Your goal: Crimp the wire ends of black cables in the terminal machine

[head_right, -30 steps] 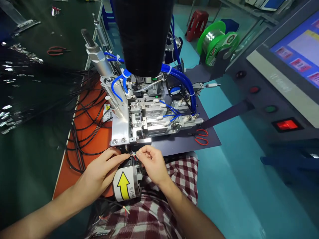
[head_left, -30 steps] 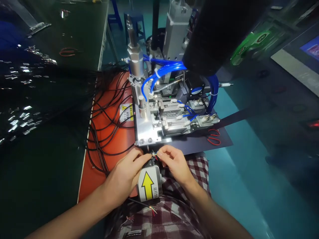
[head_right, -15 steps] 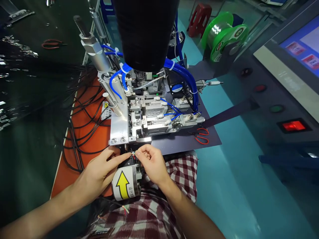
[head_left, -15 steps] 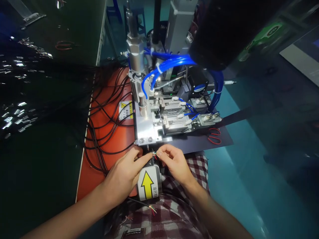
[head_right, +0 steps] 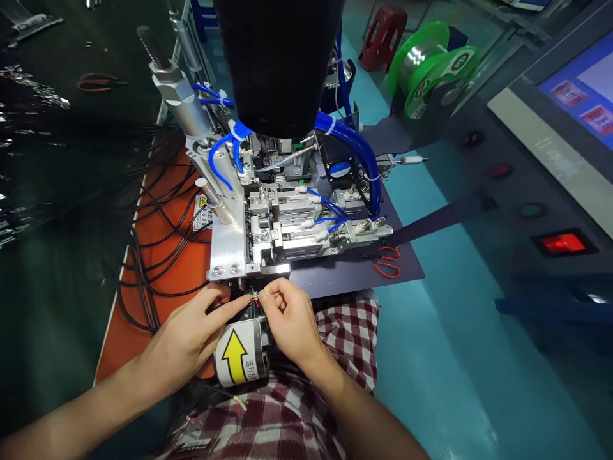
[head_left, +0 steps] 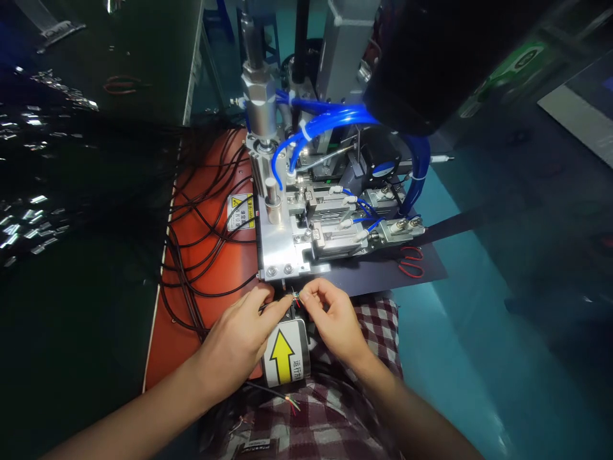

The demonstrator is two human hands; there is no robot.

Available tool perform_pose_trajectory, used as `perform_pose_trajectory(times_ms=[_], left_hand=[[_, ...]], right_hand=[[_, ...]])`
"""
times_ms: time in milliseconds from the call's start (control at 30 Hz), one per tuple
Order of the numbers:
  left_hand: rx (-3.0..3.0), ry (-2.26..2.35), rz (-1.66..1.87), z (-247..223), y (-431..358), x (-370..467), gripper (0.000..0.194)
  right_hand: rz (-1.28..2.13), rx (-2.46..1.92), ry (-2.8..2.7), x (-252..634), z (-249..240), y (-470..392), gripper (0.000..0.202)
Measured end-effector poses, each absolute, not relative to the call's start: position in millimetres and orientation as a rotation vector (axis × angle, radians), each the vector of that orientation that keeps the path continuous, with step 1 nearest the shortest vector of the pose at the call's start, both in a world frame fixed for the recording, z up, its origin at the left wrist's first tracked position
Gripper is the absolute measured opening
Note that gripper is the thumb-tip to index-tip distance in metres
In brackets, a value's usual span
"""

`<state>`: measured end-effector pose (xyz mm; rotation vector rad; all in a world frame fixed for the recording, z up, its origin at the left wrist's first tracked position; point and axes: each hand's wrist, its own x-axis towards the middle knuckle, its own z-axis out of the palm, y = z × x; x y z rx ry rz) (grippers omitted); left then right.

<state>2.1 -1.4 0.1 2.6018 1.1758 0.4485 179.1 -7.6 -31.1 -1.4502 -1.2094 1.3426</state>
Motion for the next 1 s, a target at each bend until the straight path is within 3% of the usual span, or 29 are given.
perform_pose_trajectory(times_ms=[233,400,600,833,1000], left_hand=[[2.603,1.161,0.463,0,-1,2,0.033],[2.575,1.162,0.47,-1,-1,2,0.034],[2.555,1.153,0.497,-2,-1,0,0.032],[2.539,1.117,0.551,0,1,3,0.027],[2.501,1.135,0.527,-1,1,2,0.027]], right_hand=[[1.434,-1.46,-1.147,182,-33,-8,0.017],[1.297,-1.457,-1.18,179,-30,-5,0.014],[1.583,-1.452,-0.931,179,-33,1,0.021],[1.442,-1.506,-1.042,185,-30,-21,0.024],[0.985,-1.613,-1.359,178,-13,-17,0.013]])
